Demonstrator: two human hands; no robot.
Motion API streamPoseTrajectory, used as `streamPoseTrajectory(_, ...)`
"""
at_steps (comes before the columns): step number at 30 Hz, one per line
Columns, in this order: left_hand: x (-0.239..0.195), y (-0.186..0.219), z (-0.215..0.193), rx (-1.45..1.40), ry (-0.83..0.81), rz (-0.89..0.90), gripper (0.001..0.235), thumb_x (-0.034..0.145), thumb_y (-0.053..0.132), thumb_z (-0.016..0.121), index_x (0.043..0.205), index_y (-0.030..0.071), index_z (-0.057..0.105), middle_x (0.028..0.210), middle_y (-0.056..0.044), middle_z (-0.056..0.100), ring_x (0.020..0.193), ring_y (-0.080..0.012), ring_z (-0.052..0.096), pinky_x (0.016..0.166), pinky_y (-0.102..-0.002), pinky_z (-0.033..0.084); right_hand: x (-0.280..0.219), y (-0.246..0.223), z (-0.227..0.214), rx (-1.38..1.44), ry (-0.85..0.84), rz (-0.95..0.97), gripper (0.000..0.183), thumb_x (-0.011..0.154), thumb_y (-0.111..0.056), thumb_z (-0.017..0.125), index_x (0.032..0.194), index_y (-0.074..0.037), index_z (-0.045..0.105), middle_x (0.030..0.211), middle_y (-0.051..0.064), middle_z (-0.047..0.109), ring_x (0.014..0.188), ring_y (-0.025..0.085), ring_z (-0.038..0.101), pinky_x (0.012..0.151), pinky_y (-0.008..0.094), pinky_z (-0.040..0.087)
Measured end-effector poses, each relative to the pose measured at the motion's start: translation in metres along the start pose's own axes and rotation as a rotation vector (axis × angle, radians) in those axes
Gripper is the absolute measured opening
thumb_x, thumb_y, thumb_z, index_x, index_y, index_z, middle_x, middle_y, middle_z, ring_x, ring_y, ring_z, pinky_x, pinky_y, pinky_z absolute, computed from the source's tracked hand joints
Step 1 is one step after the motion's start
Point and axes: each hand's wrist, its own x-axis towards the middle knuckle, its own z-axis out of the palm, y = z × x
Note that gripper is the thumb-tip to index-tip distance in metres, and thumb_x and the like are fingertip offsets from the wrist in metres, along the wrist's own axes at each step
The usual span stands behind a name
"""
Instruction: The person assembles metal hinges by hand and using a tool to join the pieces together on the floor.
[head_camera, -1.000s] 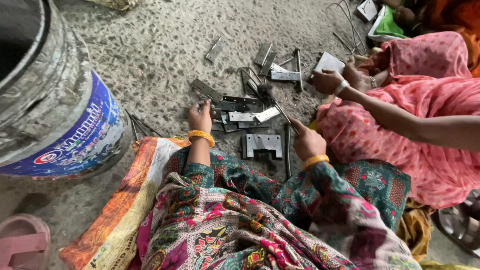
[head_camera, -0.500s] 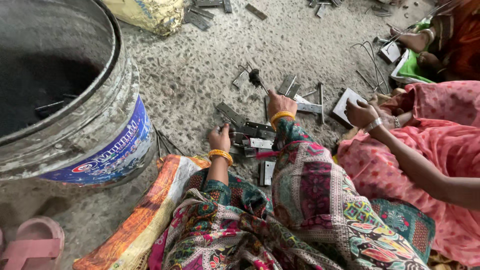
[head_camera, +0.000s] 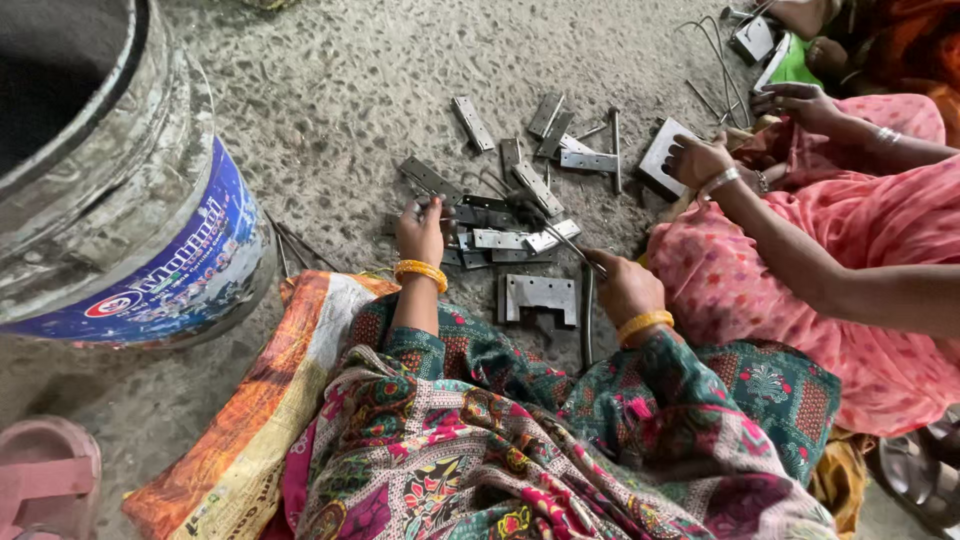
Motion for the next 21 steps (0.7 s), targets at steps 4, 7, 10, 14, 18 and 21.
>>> streamPoseTrajectory(4,0.006,-0.011,-0.013,0.062,0.016,0.049,0.02,0.101,0.025,0.064,0.103,0.007,0.072,0.081,-0.003,0.075,0.061,-0.0087,0.066,0.049,-0.026,0.047,0.059,-0.056,-0.013,0.231,0.23,-0.078,0.05,0.085,-0.017,0.064,0.133,-0.033,0.064,0.114,0.015,0.071,0.104,0.039,0.067,0.085,0.051,0.053)
streamPoseTrajectory(7,0.016,-0.023,-0.026,0.05,0.074,0.015,0.02,0.1,0.023,0.064,0.102,0.005,0.073,0.08,-0.004,0.075,0.059,-0.0101,0.066,0.049,-0.026,0.048,0.133,-0.089,0.007,0.221,0.239,0.039,0.051,0.089,-0.011,0.053,0.135,-0.03,0.064,0.114,0.016,0.072,0.105,0.04,0.068,0.09,0.053,0.052)
streamPoseTrajectory(10,0.027,-0.026,-0.031,0.028,0.132,-0.01,0.021,0.099,0.022,0.065,0.1,0.004,0.074,0.079,-0.005,0.075,0.059,-0.0111,0.067,0.05,-0.027,0.051,0.179,-0.124,0.034,0.104,0.135,0.066,0.036,0.097,-0.015,0.051,0.13,-0.02,0.066,0.112,0.021,0.073,0.105,0.042,0.069,0.088,0.052,0.055)
streamPoseTrajectory(14,0.031,-0.027,-0.027,0.233,0.199,0.197,0.024,0.1,0.024,0.072,0.097,0.0,0.075,0.083,-0.005,0.077,0.066,-0.0107,0.07,0.059,-0.026,0.056,0.132,-0.136,0.07,0.146,0.173,-0.138,0.055,0.092,-0.011,0.051,0.145,-0.028,0.053,0.093,0.018,0.074,0.088,0.041,0.072,0.074,0.055,0.055)
streamPoseTrajectory(18,0.027,-0.015,-0.018,0.192,0.205,0.033,0.026,0.1,0.027,0.067,0.094,0.002,0.071,0.081,-0.005,0.076,0.062,-0.0119,0.068,0.053,-0.027,0.053,0.021,-0.1,0.059,0.011,0.068,-0.342,0.076,0.088,-0.009,0.053,0.159,-0.028,0.033,0.08,0.017,0.072,0.072,0.041,0.069,0.064,0.055,0.053)
streamPoseTrajectory(21,0.028,-0.009,-0.012,-0.054,0.171,0.026,0.021,0.099,0.026,0.064,0.1,0.006,0.072,0.082,-0.004,0.076,0.062,-0.0114,0.069,0.052,-0.027,0.052,-0.05,-0.072,0.04,0.012,-0.056,-0.224,0.073,0.092,-0.009,0.049,0.159,-0.034,0.034,0.078,0.018,0.071,0.068,0.039,0.069,0.061,0.054,0.053)
